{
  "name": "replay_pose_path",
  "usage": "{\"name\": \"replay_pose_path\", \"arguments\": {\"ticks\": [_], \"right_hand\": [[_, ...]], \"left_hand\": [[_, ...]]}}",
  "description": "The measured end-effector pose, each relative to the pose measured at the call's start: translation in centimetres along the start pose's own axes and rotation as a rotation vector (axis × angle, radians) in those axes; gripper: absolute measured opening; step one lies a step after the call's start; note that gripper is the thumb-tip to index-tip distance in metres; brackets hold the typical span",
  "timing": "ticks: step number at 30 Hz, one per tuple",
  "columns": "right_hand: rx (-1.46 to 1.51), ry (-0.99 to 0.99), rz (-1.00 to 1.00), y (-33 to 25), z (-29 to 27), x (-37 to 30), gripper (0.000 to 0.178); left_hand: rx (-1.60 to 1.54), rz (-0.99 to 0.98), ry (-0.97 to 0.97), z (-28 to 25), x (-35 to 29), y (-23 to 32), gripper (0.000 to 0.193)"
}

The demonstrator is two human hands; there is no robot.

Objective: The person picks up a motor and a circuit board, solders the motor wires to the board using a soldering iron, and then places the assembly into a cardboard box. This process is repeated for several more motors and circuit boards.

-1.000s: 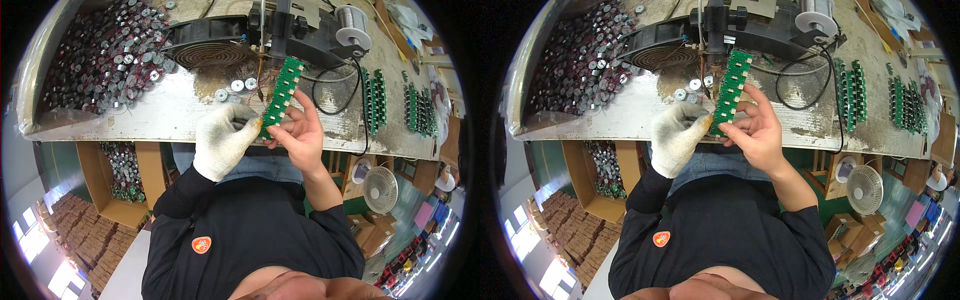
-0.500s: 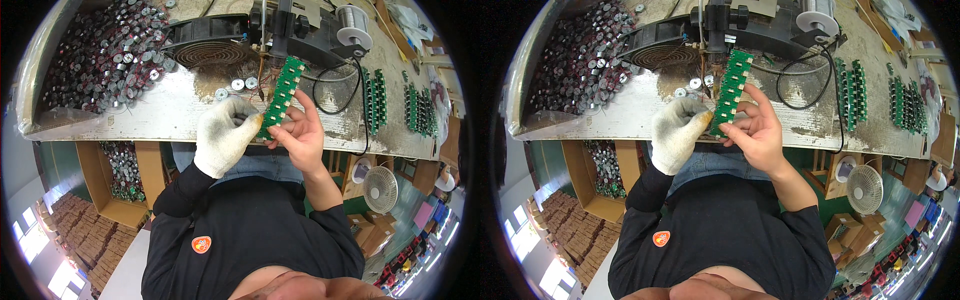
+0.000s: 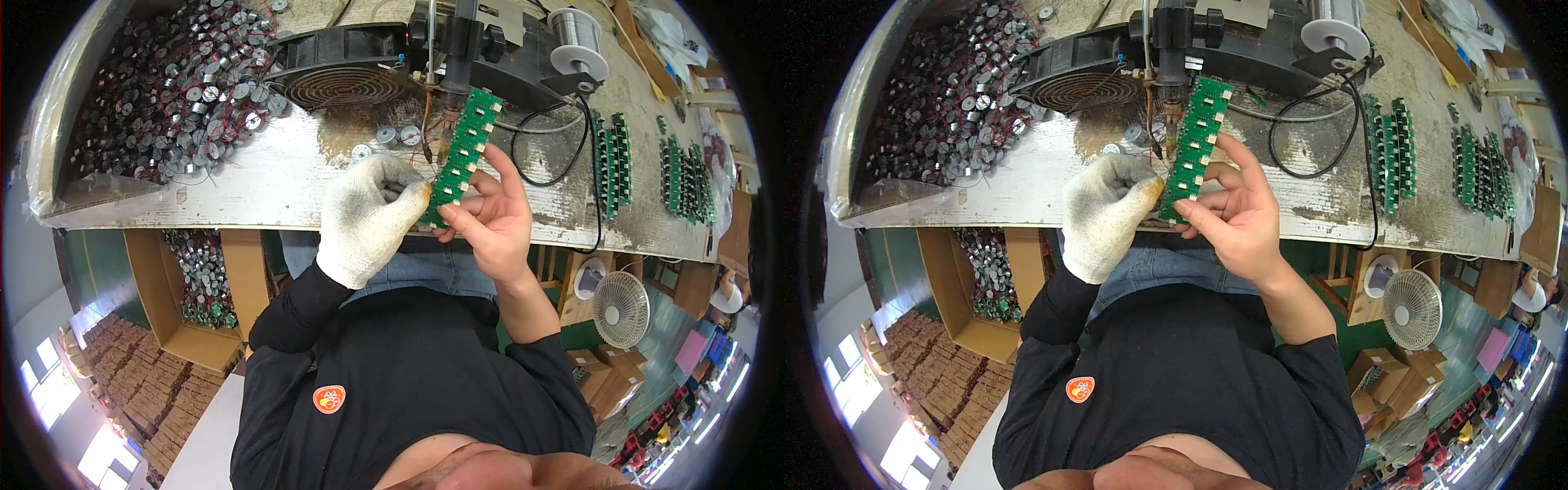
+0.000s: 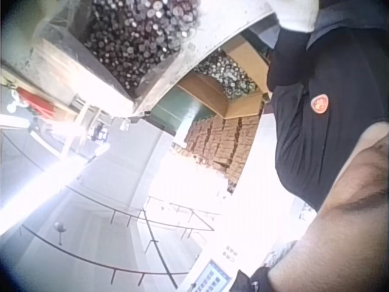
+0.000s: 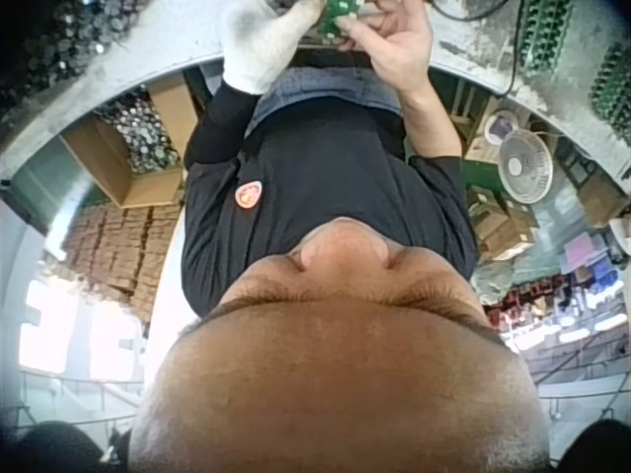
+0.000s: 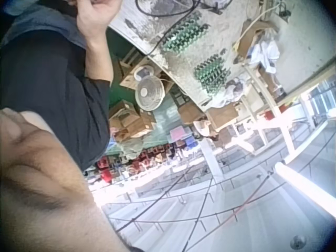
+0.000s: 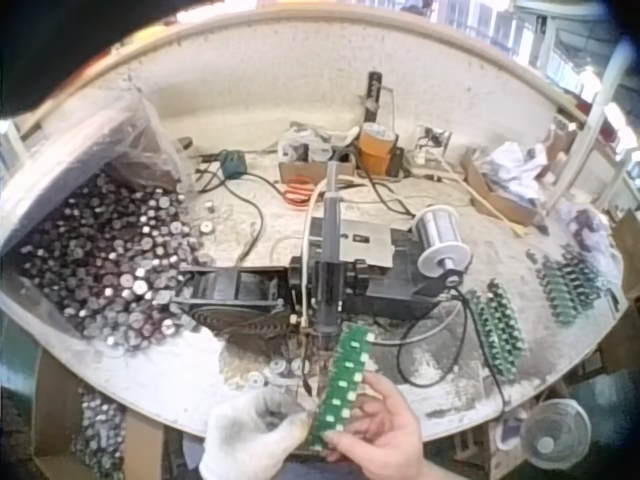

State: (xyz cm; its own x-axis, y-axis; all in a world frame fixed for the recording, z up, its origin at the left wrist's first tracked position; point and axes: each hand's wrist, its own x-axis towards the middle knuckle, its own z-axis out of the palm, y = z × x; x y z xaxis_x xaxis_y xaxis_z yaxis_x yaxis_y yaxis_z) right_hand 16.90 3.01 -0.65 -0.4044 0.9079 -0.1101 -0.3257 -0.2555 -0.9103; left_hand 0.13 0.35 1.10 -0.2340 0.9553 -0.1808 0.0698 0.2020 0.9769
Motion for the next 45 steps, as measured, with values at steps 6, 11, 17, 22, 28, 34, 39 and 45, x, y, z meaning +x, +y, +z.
{"name": "replay_pose_path", "arguments": {"ticks": [6,11,17,22,28,34,39,45], "right_hand": [[-0.002,0.0,0.021,0.6,-0.1,-0.1,0.073],[-0.002,-0.002,0.019,0.6,-0.1,-0.2,0.073],[0.004,0.023,0.015,0.8,-0.3,-0.2,0.074],[-0.026,0.055,0.001,0.7,0.0,-0.2,0.074],[-0.008,0.046,0.018,1.0,0.3,0.0,0.073],[-0.054,0.122,-0.02,1.1,-0.2,0.1,0.07],[-0.057,0.094,-0.033,1.2,-0.4,0.1,0.068],[-0.067,0.071,-0.047,1.3,-0.1,0.3,0.068]], "left_hand": [[0.024,-0.013,-0.003,-0.1,-0.1,-0.6,0.015],[0.036,-0.008,0.012,-0.1,-0.3,-0.8,0.014],[0.008,-0.072,-0.151,-0.3,-0.2,0.1,0.017],[0.22,0.074,-0.109,-0.7,-0.2,-0.5,0.015],[0.374,0.328,0.031,-1.1,0.1,-1.0,0.011],[0.456,0.601,0.223,-2.9,0.9,-1.7,0.028],[0.621,0.395,0.432,-7.6,1.2,-2.4,0.034],[0.931,0.233,0.534,-11.6,4.2,-2.1,0.043]]}}
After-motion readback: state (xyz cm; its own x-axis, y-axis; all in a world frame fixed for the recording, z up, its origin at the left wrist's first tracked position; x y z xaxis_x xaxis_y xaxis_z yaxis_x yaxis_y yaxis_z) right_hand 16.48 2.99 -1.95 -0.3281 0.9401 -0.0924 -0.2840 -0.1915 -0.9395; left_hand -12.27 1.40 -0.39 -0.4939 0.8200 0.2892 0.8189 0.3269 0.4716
